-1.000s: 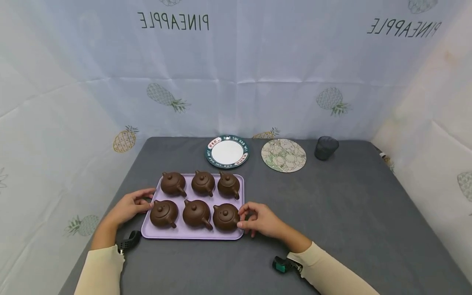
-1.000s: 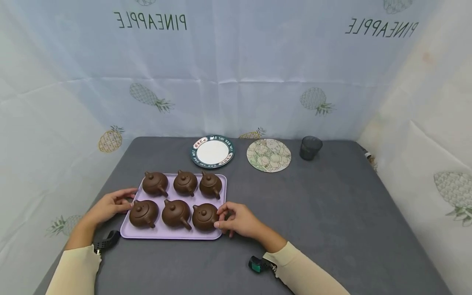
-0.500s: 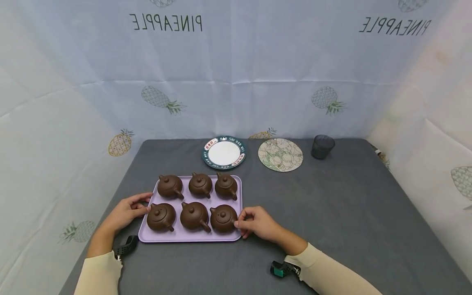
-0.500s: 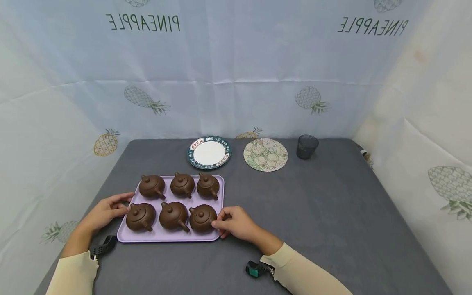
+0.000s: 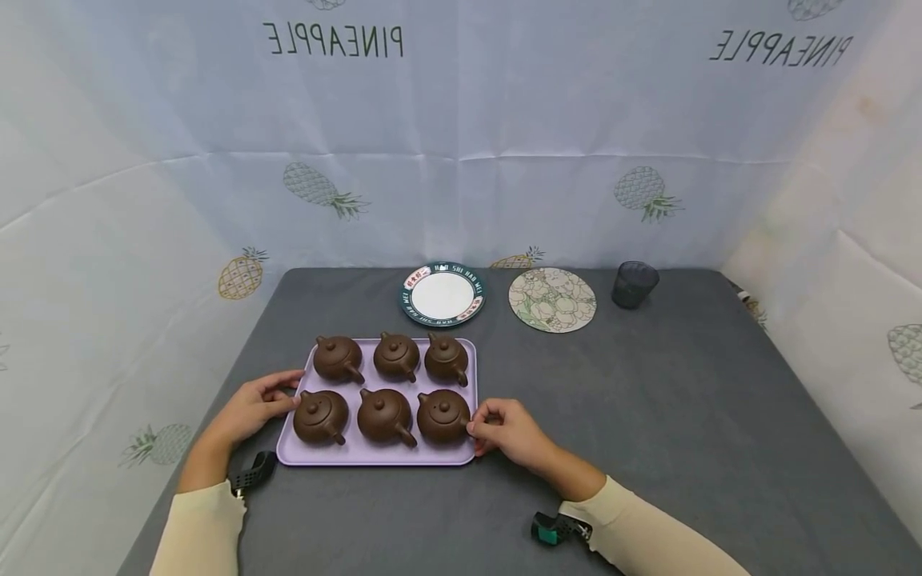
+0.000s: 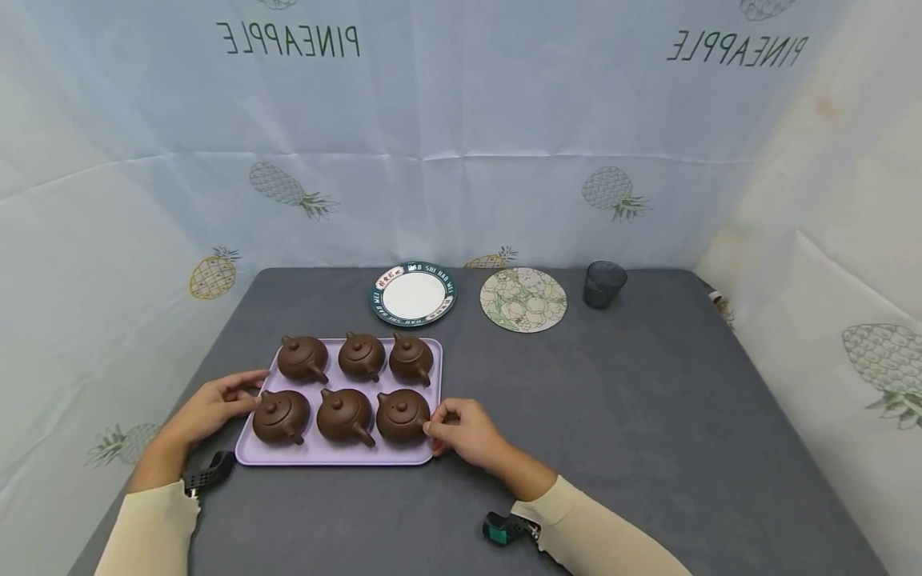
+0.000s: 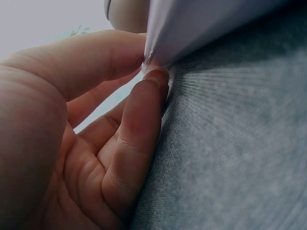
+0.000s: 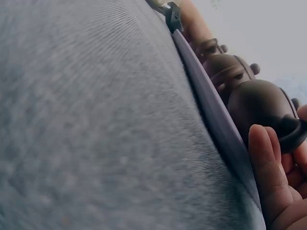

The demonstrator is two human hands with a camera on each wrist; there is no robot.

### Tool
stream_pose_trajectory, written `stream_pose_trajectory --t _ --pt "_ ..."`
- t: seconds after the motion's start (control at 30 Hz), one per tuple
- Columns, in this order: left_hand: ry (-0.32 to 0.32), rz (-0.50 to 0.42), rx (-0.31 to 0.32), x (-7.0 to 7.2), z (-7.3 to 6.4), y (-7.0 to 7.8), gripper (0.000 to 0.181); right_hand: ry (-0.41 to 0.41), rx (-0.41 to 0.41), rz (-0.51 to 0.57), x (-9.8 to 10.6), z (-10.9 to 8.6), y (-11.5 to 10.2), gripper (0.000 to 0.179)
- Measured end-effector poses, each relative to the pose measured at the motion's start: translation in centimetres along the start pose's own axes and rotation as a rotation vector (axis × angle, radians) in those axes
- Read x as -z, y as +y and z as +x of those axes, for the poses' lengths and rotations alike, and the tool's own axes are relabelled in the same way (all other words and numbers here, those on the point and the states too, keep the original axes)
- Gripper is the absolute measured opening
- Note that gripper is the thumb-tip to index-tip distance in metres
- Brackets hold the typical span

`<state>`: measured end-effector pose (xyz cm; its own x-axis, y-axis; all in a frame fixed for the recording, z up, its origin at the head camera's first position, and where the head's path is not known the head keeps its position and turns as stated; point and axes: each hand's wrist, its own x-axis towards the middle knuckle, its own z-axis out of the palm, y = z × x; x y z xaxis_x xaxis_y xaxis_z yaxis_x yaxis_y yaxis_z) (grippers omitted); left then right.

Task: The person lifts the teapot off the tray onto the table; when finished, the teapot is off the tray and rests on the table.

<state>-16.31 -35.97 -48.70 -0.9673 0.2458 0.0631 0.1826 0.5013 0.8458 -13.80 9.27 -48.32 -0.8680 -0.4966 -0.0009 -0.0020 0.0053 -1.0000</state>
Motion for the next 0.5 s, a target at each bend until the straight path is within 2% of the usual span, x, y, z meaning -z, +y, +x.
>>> stream_pose_trajectory --t 0.3,0.5 --pt "0.007 0.005 0.005 -0.1 0.1 -0.2 0.047 0.048 0.065 0.031 2.2 -0.5 -2.2 0.017" --pt "0.01 0.008 0.003 -0.1 0.0 -0.3 0.047 0.144 0.09 -0.002 4.8 -0.9 -3.6 0.017"
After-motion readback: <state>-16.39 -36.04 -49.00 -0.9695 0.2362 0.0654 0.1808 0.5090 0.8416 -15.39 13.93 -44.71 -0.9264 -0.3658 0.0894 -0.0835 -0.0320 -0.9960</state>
